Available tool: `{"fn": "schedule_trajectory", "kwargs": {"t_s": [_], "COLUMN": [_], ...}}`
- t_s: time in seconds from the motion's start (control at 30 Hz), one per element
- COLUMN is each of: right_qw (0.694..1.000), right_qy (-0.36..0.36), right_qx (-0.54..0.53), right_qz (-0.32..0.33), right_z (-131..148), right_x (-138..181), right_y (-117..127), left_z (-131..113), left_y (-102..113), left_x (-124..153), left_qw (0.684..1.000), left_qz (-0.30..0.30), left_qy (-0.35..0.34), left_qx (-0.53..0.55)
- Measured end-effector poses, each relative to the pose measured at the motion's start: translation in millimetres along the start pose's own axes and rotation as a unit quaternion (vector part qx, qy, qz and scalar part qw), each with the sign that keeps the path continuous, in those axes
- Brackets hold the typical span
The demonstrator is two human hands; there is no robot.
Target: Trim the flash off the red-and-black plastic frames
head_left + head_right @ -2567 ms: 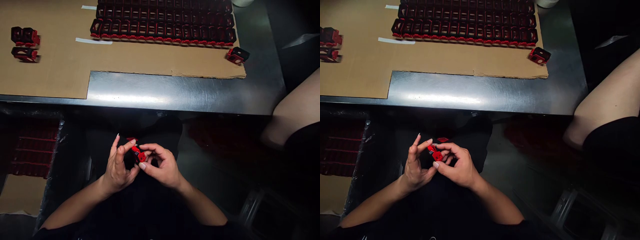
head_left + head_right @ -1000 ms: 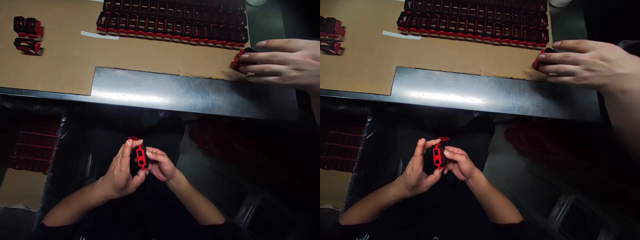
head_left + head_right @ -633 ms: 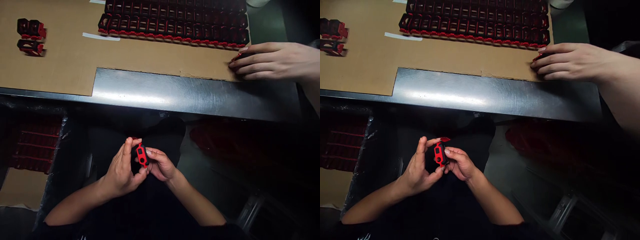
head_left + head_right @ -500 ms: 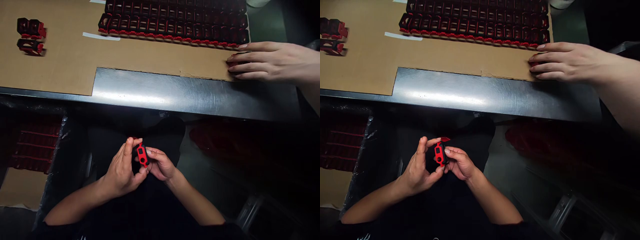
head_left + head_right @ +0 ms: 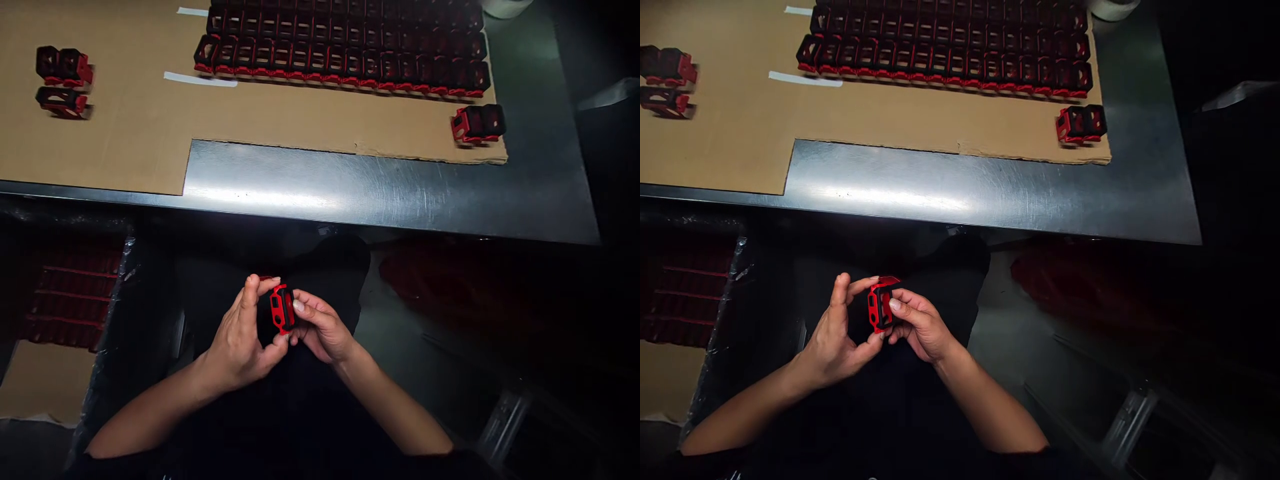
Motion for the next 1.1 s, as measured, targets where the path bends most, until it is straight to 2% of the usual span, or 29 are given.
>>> {"fn": "schedule_trajectory", "kwargs": {"t_s": [0.1, 0.23, 0.33, 0.43, 0.5, 0.6, 0.77, 0.9, 1.0, 1.1], "right_qw": [0.998, 0.968, 0.942, 0.932, 0.93, 0.939, 0.954, 0.957, 0.955, 0.923], "right_qy": [0.031, 0.116, 0.17, 0.209, 0.208, 0.175, 0.15, 0.139, 0.115, 0.127], "right_qx": [0.041, 0.203, 0.281, 0.283, 0.286, 0.283, 0.256, 0.249, 0.268, 0.352], "right_qz": [-0.035, -0.085, -0.076, -0.087, -0.103, -0.091, -0.051, -0.049, -0.062, -0.084], "right_z": [7.3, 33.3, 53.2, 69.1, 72.2, 63.8, 47.9, 44.4, 43.4, 51.6], "right_x": [-0.1, 6.9, 15.3, 23.5, 25.4, 22.4, 17.4, 16.7, 19.1, 24.6], "right_y": [-0.6, -12.1, -25.3, -21.0, -12.8, -8.1, -14.0, -13.1, -11.2, -14.3], "left_z": [1.2, 11.3, 25.4, 38.7, 41.0, 39.7, 35.6, 30.2, 21.0, 4.1], "left_y": [-2.2, -11.1, -10.6, -11.8, -13.1, -15.7, -22.1, -19.9, -11.8, -1.0], "left_x": [-2.1, -4.3, -1.7, 6.7, 12.3, 18.2, 20.6, 16.8, 10.4, 6.2], "left_qw": [0.999, 0.994, 0.991, 0.96, 0.94, 0.932, 0.937, 0.952, 0.98, 0.995], "left_qz": [0.025, 0.067, 0.04, 0.014, 0.007, 0.01, 0.047, 0.055, 0.025, -0.034], "left_qy": [0.011, 0.054, 0.107, 0.141, 0.134, 0.124, 0.149, 0.142, 0.079, -0.032], "left_qx": [-0.04, -0.06, 0.066, 0.242, 0.313, 0.341, 0.311, 0.266, 0.183, 0.085]}}
Point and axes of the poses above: each hand's wrist, its own x-axis away from the middle knuckle, its own y-axis out of the back of the hand, z = x × y, the point moved 9 cm from there along -x, towards the middle knuckle, and after that the axes turned 4 degrees about y, right-handed, at the moved point
